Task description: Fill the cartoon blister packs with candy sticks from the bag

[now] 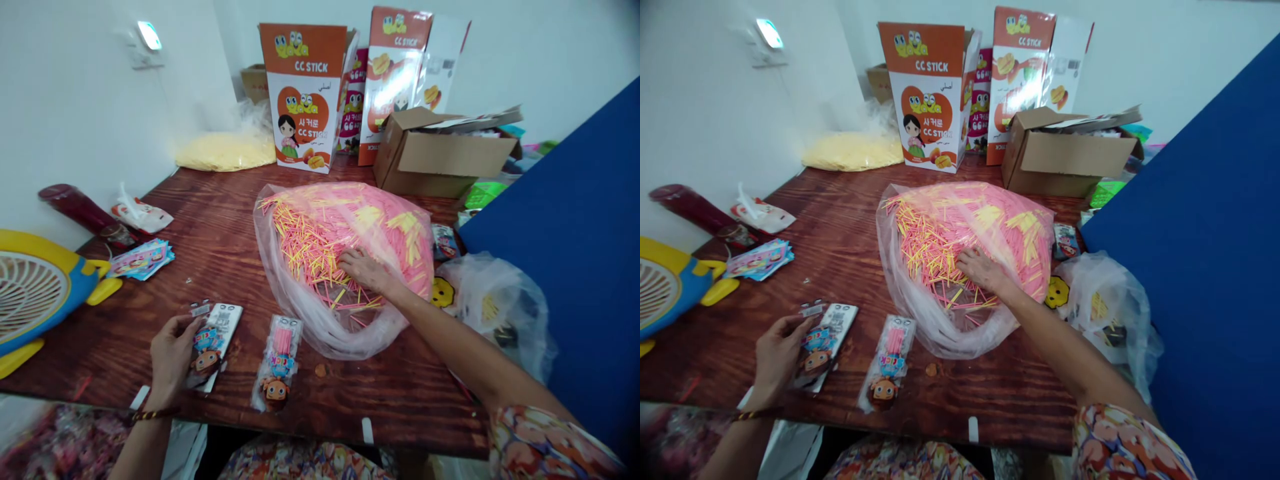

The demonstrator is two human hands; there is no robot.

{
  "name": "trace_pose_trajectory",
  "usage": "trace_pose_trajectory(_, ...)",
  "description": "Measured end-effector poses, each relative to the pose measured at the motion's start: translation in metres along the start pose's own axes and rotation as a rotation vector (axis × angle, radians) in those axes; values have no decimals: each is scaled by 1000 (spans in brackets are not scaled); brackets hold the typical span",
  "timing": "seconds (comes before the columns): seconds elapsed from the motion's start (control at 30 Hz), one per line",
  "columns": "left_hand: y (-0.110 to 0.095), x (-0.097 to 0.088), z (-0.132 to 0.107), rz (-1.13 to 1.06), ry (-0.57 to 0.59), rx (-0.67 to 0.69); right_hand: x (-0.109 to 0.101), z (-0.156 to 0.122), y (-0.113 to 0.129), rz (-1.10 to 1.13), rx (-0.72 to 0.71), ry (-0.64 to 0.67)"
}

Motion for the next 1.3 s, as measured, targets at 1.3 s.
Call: trace_pose_trajectory(1.3,-82,10,-48,-722,152,-285,3,-3,63,1212,1214,-627)
Point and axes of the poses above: each hand's wrist, its own z-axis towards the middle knuckle, its own x-axis out of the palm, y = z × x, the point moved 2 cm from there along z, towards the middle knuckle, and after that the axes turned 14 degrees about -y, right-handed, at the moved point
